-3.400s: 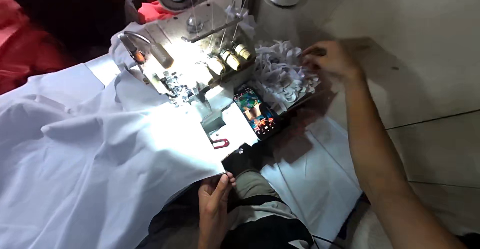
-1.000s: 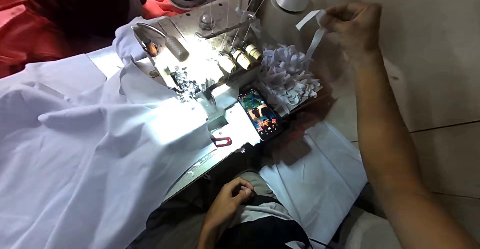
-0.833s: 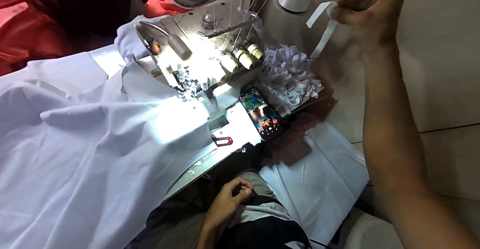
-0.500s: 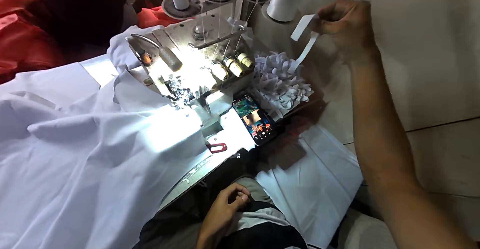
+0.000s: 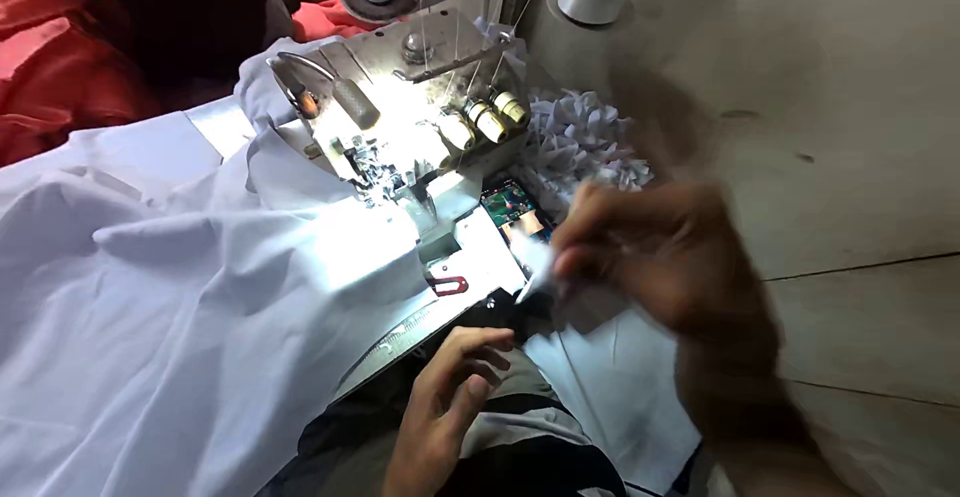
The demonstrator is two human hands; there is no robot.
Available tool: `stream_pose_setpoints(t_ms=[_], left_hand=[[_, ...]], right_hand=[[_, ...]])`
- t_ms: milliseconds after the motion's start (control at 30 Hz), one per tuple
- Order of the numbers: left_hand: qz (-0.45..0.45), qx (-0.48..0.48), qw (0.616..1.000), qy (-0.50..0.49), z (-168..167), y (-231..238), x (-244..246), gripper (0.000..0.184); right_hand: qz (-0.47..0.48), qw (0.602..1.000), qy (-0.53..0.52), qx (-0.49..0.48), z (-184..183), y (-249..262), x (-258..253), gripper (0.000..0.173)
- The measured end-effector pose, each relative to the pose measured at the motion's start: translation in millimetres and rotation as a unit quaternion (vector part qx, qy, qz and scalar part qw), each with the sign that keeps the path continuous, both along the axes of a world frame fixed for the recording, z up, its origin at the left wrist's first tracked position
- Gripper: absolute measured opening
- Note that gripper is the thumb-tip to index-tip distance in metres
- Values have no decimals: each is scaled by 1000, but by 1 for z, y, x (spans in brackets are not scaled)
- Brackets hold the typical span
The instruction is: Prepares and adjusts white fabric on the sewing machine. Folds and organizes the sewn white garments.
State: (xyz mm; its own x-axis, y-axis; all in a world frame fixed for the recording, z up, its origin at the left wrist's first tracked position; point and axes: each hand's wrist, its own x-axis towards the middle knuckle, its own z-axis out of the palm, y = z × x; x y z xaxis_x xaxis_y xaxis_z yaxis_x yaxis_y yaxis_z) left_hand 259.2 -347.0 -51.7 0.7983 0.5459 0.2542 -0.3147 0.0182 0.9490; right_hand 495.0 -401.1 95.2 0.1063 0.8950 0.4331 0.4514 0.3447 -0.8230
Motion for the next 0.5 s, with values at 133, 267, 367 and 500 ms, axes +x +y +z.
stream_pose_setpoints(t_ms=[133, 267, 367, 500], left_hand=[[154, -3, 987, -39, 36, 0, -13, 51], [283, -12, 959, 1, 41, 2, -32, 26], [353, 1, 935, 22, 36, 6, -37, 14], [371, 37, 927, 43, 33, 18, -42, 9]], right_hand=[[62, 989, 129, -47, -53, 4, -69, 18], [35, 982, 174, -60, -84, 10, -103, 15], [30, 981, 174, -75, -97, 14, -115, 16], [44, 979, 165, -114, -105, 18, -117, 18]])
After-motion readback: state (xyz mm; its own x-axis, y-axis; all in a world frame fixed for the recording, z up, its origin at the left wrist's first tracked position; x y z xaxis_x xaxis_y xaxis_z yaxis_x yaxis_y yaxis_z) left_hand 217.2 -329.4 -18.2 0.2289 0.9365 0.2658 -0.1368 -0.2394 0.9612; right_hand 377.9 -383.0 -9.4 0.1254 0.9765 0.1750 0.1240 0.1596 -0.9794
